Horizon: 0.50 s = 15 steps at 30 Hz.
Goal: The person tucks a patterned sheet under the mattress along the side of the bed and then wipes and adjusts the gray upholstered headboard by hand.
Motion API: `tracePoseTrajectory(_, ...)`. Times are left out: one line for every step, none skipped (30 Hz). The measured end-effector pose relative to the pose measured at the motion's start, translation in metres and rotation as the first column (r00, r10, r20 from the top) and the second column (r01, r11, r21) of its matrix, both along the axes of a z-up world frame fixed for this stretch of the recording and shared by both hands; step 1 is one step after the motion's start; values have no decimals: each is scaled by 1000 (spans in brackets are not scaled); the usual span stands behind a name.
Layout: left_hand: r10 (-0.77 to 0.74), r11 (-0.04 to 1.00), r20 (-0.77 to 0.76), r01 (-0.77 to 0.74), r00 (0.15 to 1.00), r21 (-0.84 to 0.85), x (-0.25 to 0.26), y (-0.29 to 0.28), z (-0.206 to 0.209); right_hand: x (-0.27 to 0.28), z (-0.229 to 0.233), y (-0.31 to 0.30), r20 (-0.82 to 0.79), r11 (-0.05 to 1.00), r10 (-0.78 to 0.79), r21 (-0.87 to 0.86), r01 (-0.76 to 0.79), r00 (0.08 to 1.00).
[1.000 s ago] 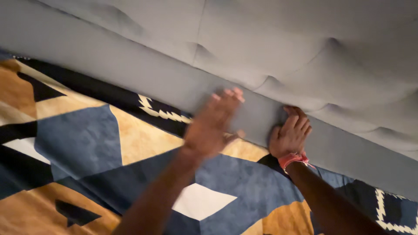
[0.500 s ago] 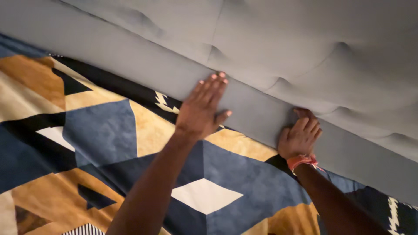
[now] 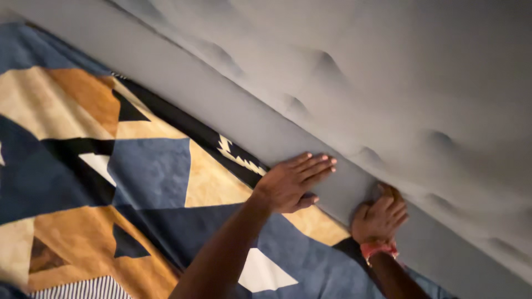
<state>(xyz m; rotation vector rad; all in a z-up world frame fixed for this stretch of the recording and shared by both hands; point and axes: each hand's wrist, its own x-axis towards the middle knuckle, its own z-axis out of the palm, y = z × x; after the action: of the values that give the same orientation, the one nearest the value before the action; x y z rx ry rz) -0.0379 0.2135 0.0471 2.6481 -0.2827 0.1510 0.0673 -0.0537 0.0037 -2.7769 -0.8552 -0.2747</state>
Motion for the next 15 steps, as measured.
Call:
tracePoseTrajectory(55, 998, -6, -55, 998, -25, -4, 2, 2, -1, 0, -3, -2, 999, -13, -43, 13, 1000)
tracePoseTrajectory(109, 993, -12, -110, 994, -50, -6, 2, 5, -1, 1, -7, -2, 996, -27, -86, 27, 1000)
tracePoseTrajectory(146, 988, -5, -146, 989, -43, -6, 7, 5, 0, -2, -5, -9, 996, -35, -85, 34, 999)
tracePoseTrajectory(183, 982, 2, -183, 983, -37, -5, 11, 5, 0, -5, -3, -16, 996, -44, -84, 42, 999)
tracePoseTrajectory(216, 975, 3, -215, 976, -46, -6, 9, 4, -1, -5, -6, -25, 994, -57, -98, 54, 998)
tracePoseTrajectory(230, 972, 10, -229, 973, -62, -6, 7, 3, 1, -6, -6, 2, 996, -28, -84, 28, 1000)
tracePoseTrajectory(235, 970, 18, -233, 972, -73, -7, 9, 2, -1, -8, -4, 29, 998, -9, -65, 11, 1000)
tracePoseTrajectory(239, 968, 27, -236, 971, -84, -8, 10, 2, -1, -8, -2, 57, 999, 9, -46, -7, 998)
tracePoseTrajectory(238, 969, 15, -237, 971, -66, -8, 9, 1, -1, -7, -3, 42, 999, 6, -51, -4, 999)
tracePoseTrajectory(237, 971, 3, -236, 972, -47, -7, 9, 0, 0, -6, -4, 27, 998, 3, -56, -1, 1000)
tracePoseTrajectory(237, 971, -6, -237, 971, -20, -6, 10, 0, 1, -6, -3, 13, 999, 1, -53, 0, 1000)
tracePoseTrajectory(236, 971, -2, -236, 972, -32, -5, 8, 1, 2, -4, -5, 6, 999, -3, -48, 3, 1000)
tracePoseTrajectory(235, 971, 0, -235, 972, -37, -4, 8, 1, 0, -4, -5, -6, 999, -7, -38, 7, 1000)
tracePoseTrajectory(234, 971, 1, -233, 972, -43, -5, 8, 2, -1, -5, -4, -17, 1000, -11, -27, 11, 1000)
tracePoseTrajectory(223, 974, -6, -224, 975, -32, -4, 10, 3, -1, -5, -5, -21, 999, -17, -35, 16, 1000)
